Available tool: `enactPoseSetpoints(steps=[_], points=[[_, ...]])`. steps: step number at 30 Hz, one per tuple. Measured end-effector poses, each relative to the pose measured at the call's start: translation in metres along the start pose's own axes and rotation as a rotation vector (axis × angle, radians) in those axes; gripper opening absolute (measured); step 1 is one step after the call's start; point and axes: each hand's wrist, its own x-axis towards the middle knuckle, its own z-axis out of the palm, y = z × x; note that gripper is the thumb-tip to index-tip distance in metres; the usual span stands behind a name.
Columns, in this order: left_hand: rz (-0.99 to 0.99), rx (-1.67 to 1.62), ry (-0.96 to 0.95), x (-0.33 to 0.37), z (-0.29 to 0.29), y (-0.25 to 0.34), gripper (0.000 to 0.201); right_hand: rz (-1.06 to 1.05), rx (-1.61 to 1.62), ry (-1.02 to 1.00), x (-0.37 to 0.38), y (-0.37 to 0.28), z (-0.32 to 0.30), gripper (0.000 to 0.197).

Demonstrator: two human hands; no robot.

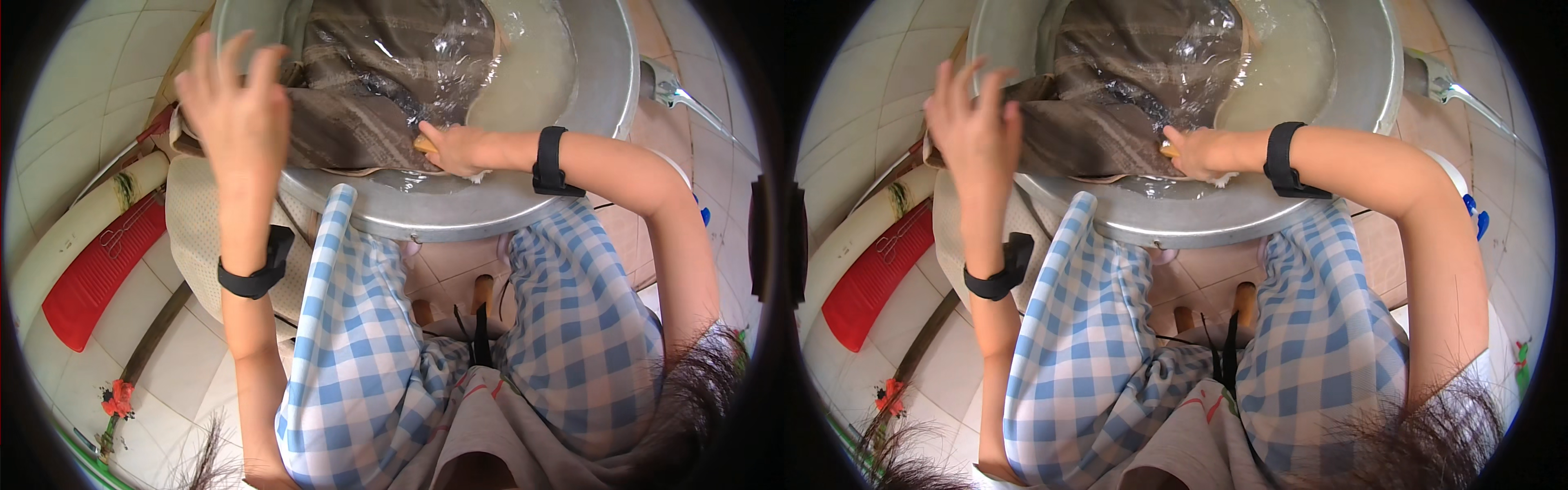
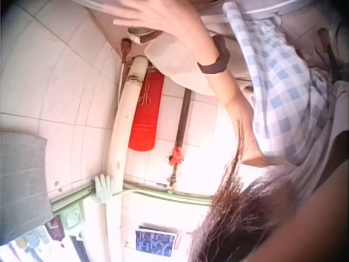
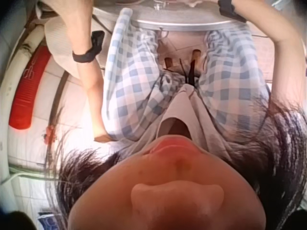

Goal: The recorder is scrubbing a large piece of cloth with a brush in a basin of soapy water.

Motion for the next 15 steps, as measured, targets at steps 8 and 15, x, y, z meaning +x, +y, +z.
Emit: enactPoseSetpoints(steps=[8,15], points=[[0.192,-0.506,-0.584,-0.061,0.052,0.035,0.057,-0.19,0.161,0.366,0.009,-0.01,-0.03,0.047],[0.24,-0.332,-0.689,-0.081,0.11,0.039,0.048,-0.178,-0.185,0.47,0.043,0.001,-0.032,0.052]])
